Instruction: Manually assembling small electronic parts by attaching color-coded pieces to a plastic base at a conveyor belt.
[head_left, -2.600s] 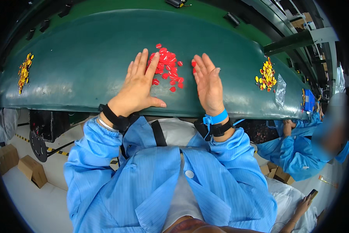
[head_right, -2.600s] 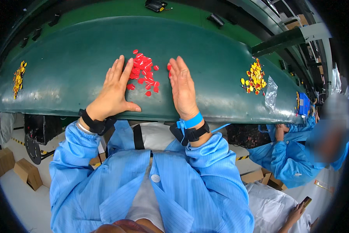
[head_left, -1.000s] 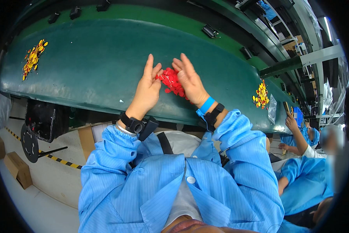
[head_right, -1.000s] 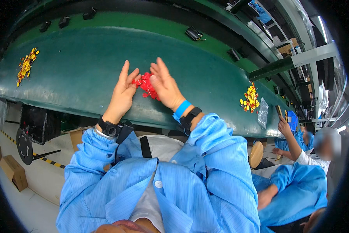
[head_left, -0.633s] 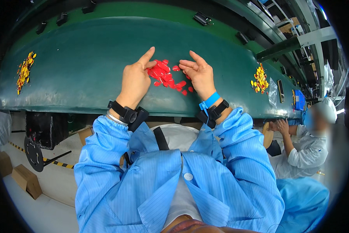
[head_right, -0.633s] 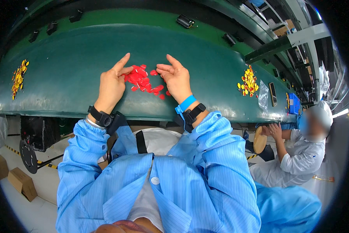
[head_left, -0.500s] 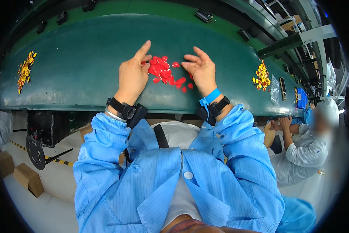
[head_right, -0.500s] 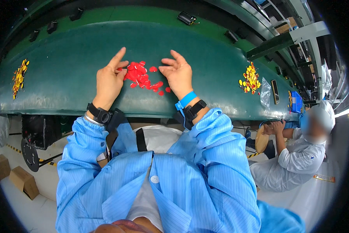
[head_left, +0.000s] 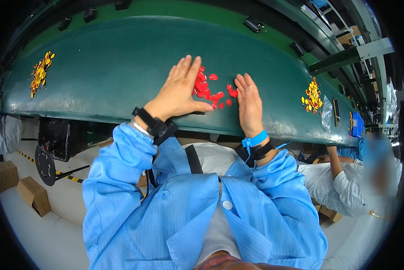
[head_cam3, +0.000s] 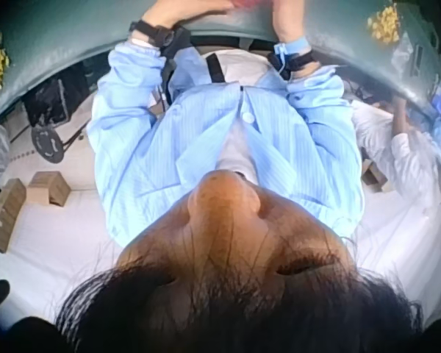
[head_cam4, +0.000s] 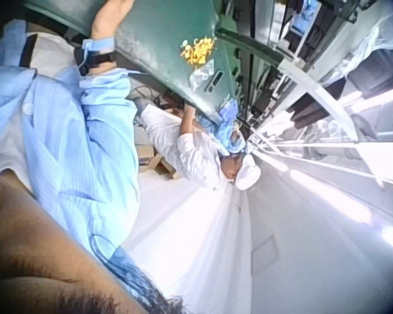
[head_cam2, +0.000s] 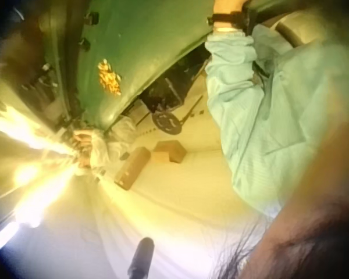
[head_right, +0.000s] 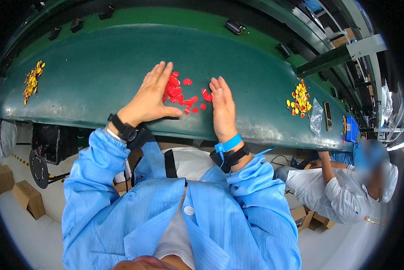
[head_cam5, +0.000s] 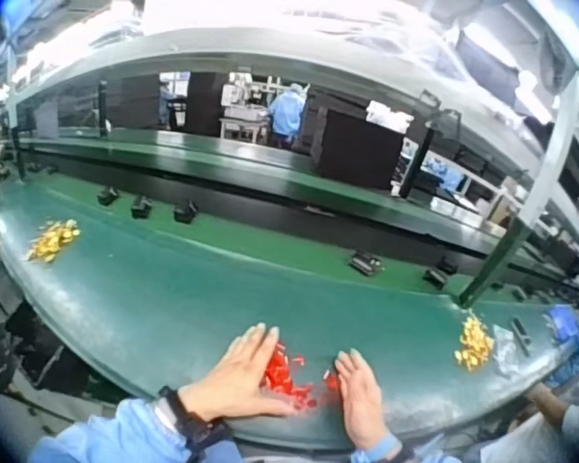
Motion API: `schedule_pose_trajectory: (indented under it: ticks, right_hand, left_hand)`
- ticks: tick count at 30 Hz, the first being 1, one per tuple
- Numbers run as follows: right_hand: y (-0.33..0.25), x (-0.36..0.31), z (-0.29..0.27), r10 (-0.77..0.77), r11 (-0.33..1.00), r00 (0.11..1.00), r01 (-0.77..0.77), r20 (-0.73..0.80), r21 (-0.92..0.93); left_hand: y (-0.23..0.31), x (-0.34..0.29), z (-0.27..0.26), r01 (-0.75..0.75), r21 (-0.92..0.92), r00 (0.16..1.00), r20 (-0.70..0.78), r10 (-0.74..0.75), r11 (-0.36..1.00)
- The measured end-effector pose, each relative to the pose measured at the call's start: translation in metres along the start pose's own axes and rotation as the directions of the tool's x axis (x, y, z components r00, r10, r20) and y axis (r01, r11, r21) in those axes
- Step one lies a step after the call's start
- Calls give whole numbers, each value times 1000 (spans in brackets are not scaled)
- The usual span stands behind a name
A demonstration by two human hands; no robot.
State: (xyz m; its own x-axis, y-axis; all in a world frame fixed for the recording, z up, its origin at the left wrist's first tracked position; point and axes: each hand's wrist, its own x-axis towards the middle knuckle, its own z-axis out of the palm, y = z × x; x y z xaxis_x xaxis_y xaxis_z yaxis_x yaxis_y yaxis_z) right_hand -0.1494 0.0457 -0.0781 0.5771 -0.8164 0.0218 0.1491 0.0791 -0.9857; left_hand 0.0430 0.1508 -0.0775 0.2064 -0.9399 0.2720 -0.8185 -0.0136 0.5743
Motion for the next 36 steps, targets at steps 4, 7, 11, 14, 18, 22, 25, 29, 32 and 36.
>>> schedule_pose_trajectory:
  ticks: [4, 7, 11, 14, 18, 22, 25, 29, 32, 36]
  right_hand:
    - [19, -1, 24, -154, 985, 986, 148, 69, 91]
    - [22, 5, 35, -161, 969, 982, 138, 101, 205]
    - [13, 11, 11, -79, 925, 995, 97, -64, 368]
    - [7, 8, -7, -70, 960, 980, 116, -184, 255]
    - [13, 10, -1, -95, 953, 985, 133, -145, 273]
    - [11, 11, 1, -81, 960, 976, 130, -200, 247]
    - [8, 6, -8, -68, 987, 971, 100, -229, 130]
    - [11, 2, -12, -141, 989, 982, 136, -125, -51]
    - [6, 5, -7, -141, 982, 986, 127, -94, -137]
    - [-1, 0, -6, -196, 915, 980, 191, 23, -354]
  left_hand:
    - [19, 14, 14, -106, 13, 985, 138, 103, 994]
    - [25, 19, 24, -184, -39, 965, 184, 188, 982]
    - [20, 25, 26, -193, -34, 966, 168, 196, 981]
    - [26, 29, 25, -249, 50, 944, 236, 230, 967]
    - [27, 38, 33, -372, 113, 903, 275, 330, 922]
    - [15, 38, 41, -378, 81, 908, 227, 352, 922]
    - [10, 36, 39, -349, -86, 907, 218, 359, 933]
    - [7, 34, 35, -407, -62, 894, 177, 411, 911]
    - [-2, 30, 27, -421, -51, 886, 192, 422, 906]
    - [-3, 16, 4, -381, 44, 905, 221, 363, 923]
